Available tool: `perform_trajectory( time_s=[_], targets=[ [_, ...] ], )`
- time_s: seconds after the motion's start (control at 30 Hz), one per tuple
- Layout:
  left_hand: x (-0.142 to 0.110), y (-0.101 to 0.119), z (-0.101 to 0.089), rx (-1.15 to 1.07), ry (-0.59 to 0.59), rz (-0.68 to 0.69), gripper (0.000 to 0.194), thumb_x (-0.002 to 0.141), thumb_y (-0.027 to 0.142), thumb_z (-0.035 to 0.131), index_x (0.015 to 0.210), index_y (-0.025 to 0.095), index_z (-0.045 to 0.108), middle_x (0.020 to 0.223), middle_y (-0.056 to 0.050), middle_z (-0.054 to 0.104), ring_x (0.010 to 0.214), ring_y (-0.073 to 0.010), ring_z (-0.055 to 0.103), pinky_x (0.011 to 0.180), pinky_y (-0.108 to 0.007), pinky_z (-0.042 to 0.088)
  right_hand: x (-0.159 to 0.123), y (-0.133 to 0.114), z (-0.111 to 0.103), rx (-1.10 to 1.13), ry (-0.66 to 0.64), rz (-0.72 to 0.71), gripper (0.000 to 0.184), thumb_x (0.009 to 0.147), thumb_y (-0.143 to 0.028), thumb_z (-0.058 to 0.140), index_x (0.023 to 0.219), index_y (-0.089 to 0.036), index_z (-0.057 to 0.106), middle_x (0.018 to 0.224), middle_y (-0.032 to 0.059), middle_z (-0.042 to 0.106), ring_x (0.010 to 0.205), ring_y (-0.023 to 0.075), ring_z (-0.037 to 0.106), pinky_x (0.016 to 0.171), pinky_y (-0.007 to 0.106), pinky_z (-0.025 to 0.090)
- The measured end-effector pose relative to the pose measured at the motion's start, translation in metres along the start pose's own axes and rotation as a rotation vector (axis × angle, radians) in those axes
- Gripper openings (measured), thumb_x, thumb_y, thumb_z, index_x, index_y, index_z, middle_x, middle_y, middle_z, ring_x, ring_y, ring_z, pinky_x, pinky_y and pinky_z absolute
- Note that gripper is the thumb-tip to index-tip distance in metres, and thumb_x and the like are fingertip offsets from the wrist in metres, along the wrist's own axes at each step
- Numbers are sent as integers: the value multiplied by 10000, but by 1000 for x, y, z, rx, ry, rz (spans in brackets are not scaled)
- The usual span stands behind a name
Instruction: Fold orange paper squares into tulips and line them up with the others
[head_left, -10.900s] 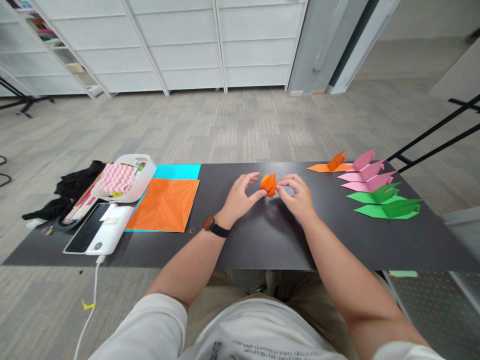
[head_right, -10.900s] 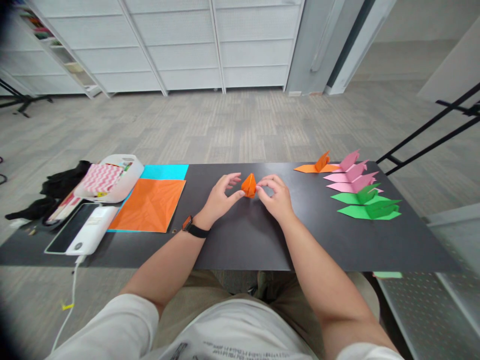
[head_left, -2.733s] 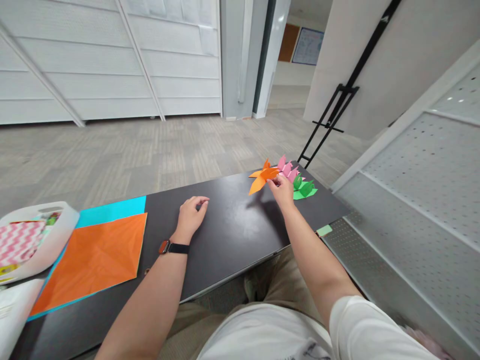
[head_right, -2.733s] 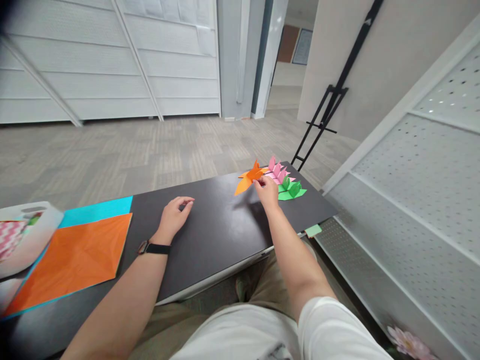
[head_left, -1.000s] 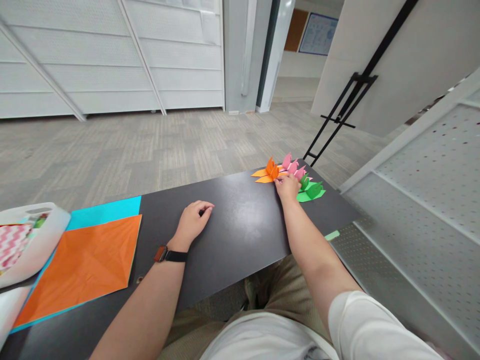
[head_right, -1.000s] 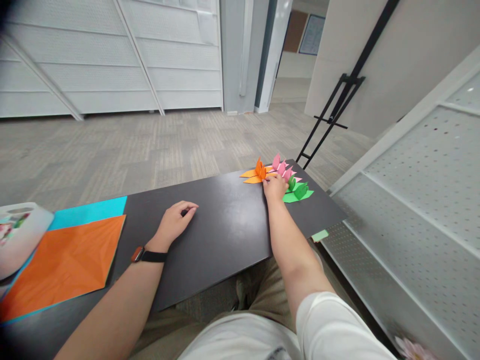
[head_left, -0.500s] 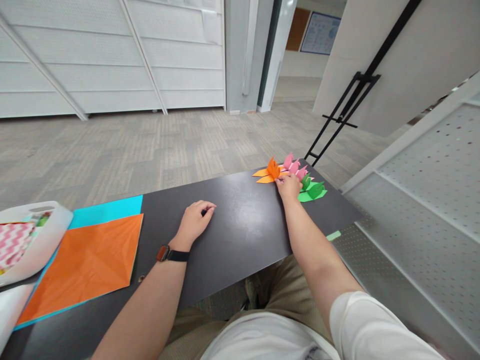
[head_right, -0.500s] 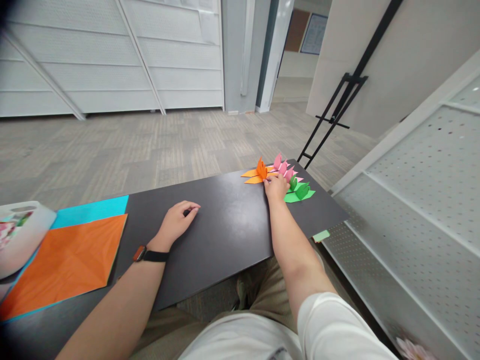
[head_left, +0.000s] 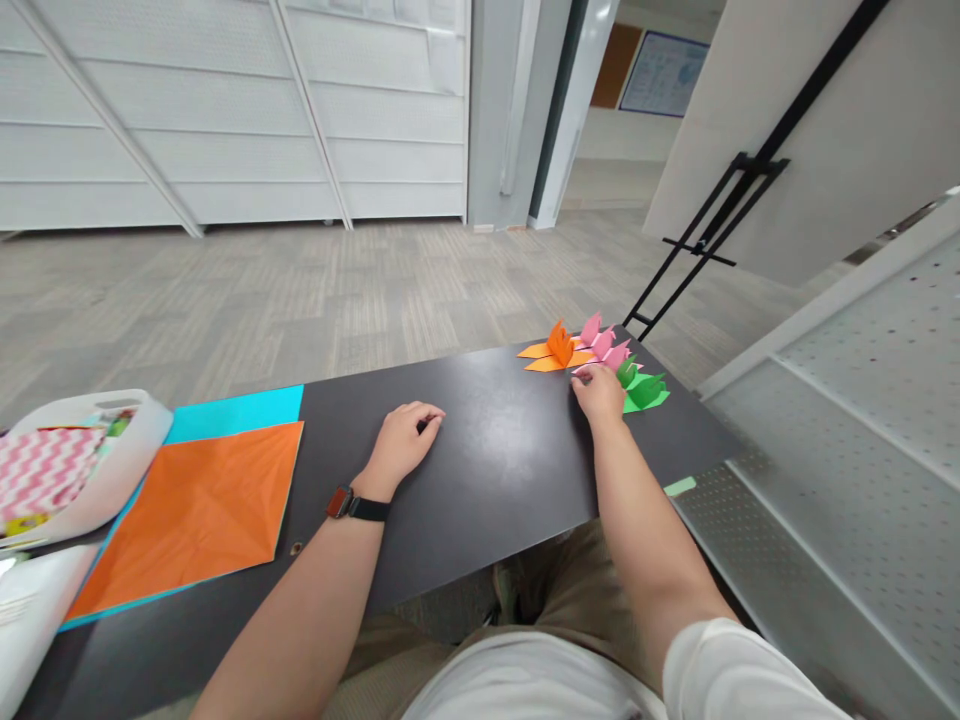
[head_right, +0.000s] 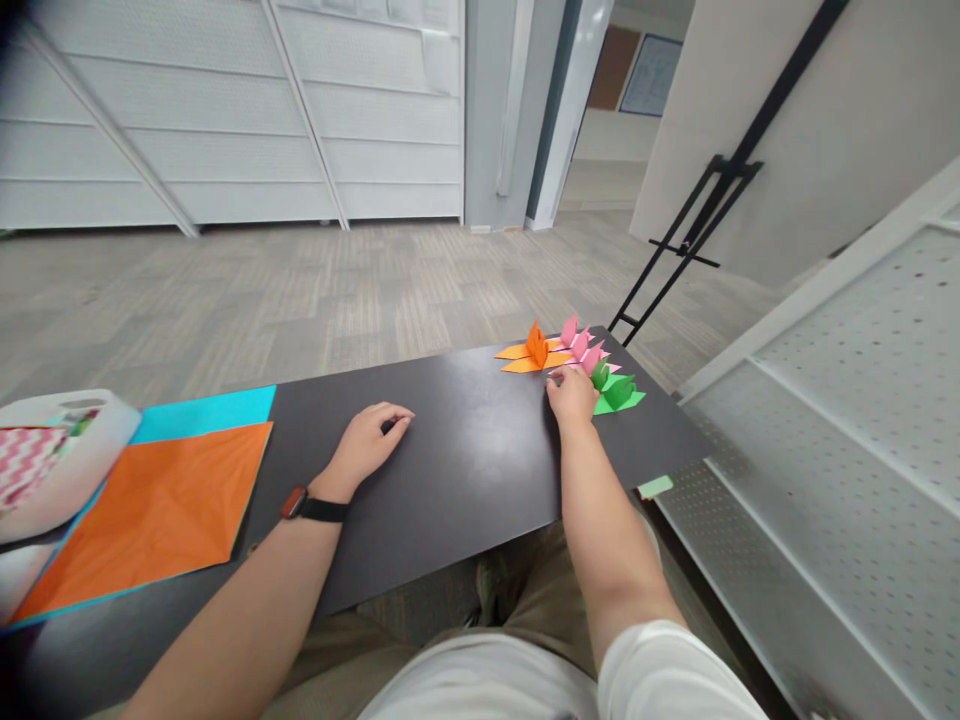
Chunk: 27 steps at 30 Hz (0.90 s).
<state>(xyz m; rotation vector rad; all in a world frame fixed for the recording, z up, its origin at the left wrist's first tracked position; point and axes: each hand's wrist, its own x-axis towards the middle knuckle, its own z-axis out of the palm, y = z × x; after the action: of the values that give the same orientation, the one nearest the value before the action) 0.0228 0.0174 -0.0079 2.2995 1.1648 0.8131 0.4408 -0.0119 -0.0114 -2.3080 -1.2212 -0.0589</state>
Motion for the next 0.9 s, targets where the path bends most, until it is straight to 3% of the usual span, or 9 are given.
perform_trajectory(
  time_s=[0.13,0.37,0.57,0.9],
  targets=[
    [0,0,0,1,-2,-2,187,1011,276,592,1020,262,778,1023,-30,782,970,-232,702,931,-388,528,-4,7,-9,-23,4,57,276,903,-293,664,1142,-261,800,1175,81,756,1108,277,666,935,403,502],
    [0,4,-1,6,-6,-8,171,1006,260,602,1014,263,773,1020,-22,781,967,-227,703,943,-392,525,-7,-5,-7,-201,-74,41,430,968,-412,619,1358,-311,770,1320,144,699,1195,337,647,1001,504,503],
    [0,4,-2,6,-15,-9,189,1011,275,587,1015,261,775,1017,-32,780,963,-237,702,939,-408,538,-9,-6,-6,-241,-84,43,390,962,-411,615,1273,-301,823,1301,185,682,1161,378,647,980,567,503],
    [0,6,-2,5,-21,0,190,1006,273,592,1019,264,782,1024,-40,786,968,-243,709,954,-414,543,-10,-5,-8,-202,-57,48,364,951,-373,609,1220,-305,844,1260,176,686,1149,366,642,975,549,502]
  ],
)
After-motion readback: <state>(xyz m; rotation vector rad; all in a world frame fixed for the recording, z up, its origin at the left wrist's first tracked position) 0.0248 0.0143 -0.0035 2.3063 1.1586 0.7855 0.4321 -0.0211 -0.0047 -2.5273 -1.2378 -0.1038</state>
